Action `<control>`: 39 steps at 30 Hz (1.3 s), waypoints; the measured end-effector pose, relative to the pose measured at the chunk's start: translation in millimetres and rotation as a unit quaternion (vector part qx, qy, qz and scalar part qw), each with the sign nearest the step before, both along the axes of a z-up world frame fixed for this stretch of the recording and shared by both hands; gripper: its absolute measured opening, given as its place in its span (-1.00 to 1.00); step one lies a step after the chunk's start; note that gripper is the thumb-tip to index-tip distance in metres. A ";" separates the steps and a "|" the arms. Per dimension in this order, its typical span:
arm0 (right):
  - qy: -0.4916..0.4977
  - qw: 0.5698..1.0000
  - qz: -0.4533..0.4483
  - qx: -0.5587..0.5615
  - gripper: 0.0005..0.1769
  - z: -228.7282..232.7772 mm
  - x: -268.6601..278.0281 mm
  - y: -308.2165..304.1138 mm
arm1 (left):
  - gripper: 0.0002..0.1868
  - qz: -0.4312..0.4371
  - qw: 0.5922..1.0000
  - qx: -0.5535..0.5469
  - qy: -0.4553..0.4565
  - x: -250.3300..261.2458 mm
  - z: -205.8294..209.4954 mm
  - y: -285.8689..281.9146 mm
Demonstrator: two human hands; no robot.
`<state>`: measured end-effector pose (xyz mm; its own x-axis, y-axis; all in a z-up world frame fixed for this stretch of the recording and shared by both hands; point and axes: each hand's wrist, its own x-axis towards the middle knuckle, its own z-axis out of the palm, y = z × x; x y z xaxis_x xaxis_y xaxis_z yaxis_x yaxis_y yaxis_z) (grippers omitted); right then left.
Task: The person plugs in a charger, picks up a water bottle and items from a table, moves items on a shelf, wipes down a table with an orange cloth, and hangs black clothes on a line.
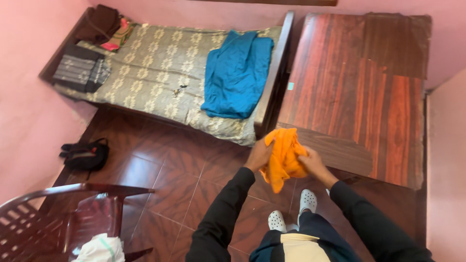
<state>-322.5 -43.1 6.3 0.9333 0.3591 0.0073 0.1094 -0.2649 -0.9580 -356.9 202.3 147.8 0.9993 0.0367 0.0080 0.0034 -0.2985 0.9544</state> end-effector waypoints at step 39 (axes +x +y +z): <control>-0.250 0.945 0.143 0.154 -0.77 234.1 143.9 84.1 | -0.73 0.183 0.979 -0.001 -0.084 92.1 97.3 118.9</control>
<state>-178.5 41.0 240.4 0.6506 0.5040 0.5681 0.5944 0.1275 -0.7940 -264.8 321.3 245.1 0.9037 0.3924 0.1712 -0.0482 -0.3042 0.9514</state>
